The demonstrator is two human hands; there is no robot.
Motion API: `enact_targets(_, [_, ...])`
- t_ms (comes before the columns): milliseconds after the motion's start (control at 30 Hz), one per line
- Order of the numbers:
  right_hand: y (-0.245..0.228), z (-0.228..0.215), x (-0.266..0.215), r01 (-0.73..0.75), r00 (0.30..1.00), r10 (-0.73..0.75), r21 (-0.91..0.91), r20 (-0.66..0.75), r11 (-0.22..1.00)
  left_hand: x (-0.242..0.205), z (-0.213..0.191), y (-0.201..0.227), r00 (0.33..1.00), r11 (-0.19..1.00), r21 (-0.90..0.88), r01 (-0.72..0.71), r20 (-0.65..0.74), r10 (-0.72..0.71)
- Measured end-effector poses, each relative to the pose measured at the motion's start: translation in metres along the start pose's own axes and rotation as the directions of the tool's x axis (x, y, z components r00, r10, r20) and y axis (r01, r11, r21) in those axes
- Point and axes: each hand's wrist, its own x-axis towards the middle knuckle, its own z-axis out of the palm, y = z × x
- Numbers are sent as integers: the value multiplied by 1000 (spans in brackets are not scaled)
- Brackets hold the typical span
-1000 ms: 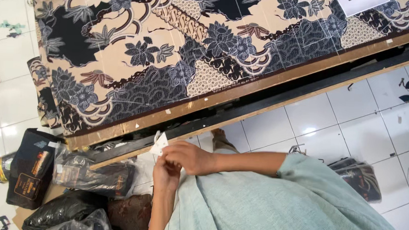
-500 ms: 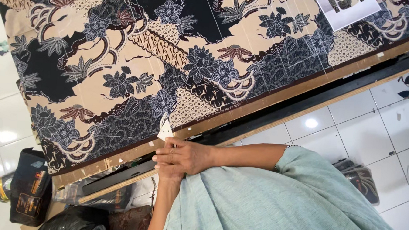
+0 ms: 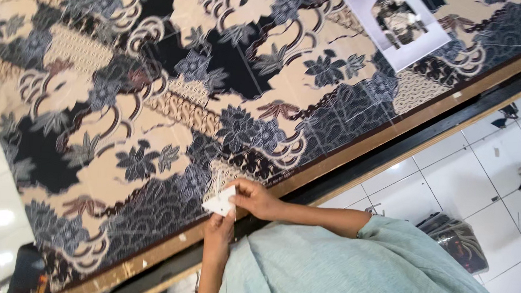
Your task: The person aligns and adjusts several cardboard templates on a patterned fabric surface. They pick up and reposition a small triangular template and a long curved template, smoothing them against the fabric to check fit and alignment.
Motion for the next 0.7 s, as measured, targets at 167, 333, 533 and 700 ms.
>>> enact_targets(167, [11,-19,7,10,1000,-10,30,13,1000,12,1,2,975,939,263,-222,86,206])
enact_targets(333, [3,-44,10,41,996,-32,-108,84,993,27,-11,-12,977,925,321,-206,20,210])
enact_targets(533, [-13,-58,13,-10,996,31,-224,88,974,34,-14,-18,962,817,511,-267,94,256])
enact_targets(700, [-17,-62,16,-69,989,93,-201,114,977,24,5,6,985,838,520,-166,127,116])
